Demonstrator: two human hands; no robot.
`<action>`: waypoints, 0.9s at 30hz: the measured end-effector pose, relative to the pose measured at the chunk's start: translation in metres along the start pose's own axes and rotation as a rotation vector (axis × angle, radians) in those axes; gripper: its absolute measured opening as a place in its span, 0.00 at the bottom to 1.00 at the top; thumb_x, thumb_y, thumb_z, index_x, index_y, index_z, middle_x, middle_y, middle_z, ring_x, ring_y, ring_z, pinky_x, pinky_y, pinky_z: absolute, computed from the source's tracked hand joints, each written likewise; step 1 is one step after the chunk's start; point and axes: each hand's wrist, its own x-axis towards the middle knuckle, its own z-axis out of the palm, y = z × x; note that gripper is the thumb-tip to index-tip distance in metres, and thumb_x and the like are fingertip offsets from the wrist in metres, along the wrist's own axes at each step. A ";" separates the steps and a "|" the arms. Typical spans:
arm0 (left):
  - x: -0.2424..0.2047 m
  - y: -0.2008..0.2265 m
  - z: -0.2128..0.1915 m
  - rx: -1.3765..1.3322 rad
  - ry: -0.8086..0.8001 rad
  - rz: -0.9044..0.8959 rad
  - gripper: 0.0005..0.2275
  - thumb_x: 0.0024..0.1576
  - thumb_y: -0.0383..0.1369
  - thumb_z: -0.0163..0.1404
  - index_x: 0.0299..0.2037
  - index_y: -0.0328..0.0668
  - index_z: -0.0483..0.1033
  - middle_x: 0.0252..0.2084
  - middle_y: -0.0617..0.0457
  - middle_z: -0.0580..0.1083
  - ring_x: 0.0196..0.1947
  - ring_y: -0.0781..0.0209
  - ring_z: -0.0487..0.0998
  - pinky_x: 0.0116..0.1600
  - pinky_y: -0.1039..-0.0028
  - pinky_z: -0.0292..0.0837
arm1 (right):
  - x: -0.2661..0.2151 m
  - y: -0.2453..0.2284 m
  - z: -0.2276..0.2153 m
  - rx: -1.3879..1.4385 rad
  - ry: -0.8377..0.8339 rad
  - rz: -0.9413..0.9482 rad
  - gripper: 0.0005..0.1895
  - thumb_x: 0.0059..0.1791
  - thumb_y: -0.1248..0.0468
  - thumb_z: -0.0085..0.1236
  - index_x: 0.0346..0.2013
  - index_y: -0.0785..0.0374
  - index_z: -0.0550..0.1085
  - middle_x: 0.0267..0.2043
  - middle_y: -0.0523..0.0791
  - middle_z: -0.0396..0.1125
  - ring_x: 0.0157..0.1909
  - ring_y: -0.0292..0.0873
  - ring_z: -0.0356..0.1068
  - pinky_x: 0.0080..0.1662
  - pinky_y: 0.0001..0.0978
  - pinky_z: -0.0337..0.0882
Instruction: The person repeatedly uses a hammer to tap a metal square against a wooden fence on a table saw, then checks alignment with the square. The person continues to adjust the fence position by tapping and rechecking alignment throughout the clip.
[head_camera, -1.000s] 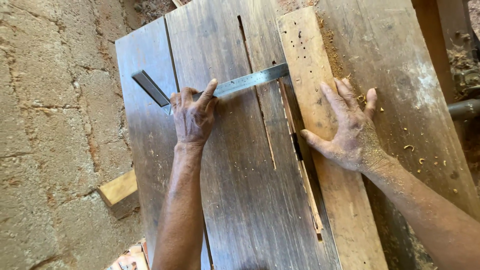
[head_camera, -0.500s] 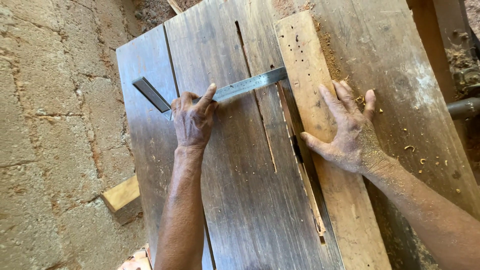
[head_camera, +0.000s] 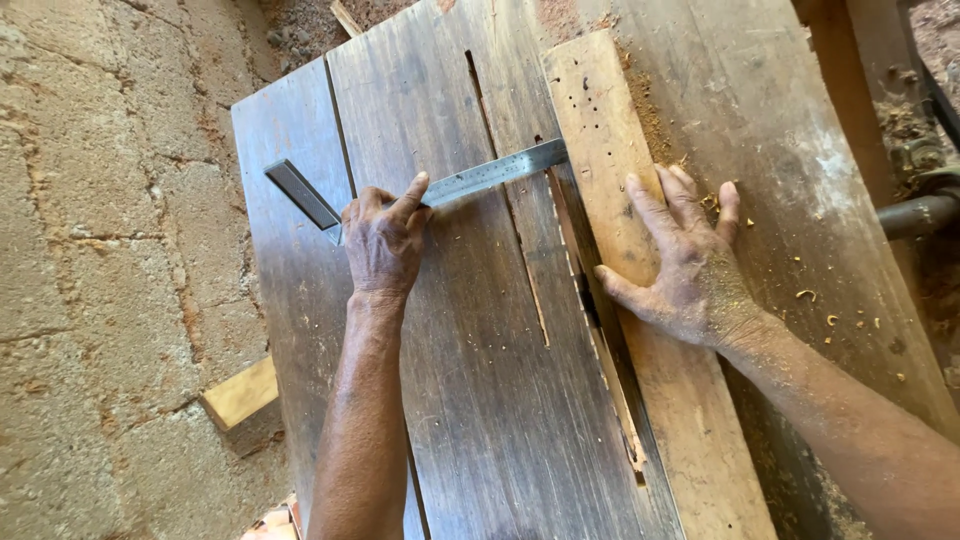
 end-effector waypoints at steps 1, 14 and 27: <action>0.001 0.001 0.001 -0.003 0.002 0.002 0.19 0.55 0.36 0.63 0.58 0.62 0.79 0.39 0.49 0.73 0.41 0.52 0.74 0.54 0.57 0.67 | 0.000 0.000 0.000 -0.004 0.002 0.001 0.57 0.40 0.40 0.65 0.74 0.63 0.53 0.75 0.60 0.45 0.79 0.55 0.40 0.71 0.71 0.24; 0.000 0.002 -0.001 0.010 0.010 -0.012 0.19 0.55 0.35 0.63 0.57 0.64 0.80 0.38 0.51 0.72 0.39 0.54 0.73 0.52 0.58 0.69 | 0.002 -0.004 -0.005 -0.046 -0.028 0.013 0.57 0.39 0.37 0.64 0.74 0.62 0.55 0.74 0.57 0.46 0.79 0.52 0.40 0.73 0.65 0.26; 0.001 0.002 -0.001 -0.022 0.020 -0.005 0.18 0.55 0.34 0.63 0.57 0.62 0.81 0.39 0.50 0.72 0.40 0.52 0.74 0.52 0.58 0.68 | 0.001 -0.002 -0.004 -0.026 0.000 0.011 0.57 0.39 0.39 0.66 0.74 0.62 0.56 0.73 0.58 0.47 0.78 0.53 0.42 0.73 0.65 0.27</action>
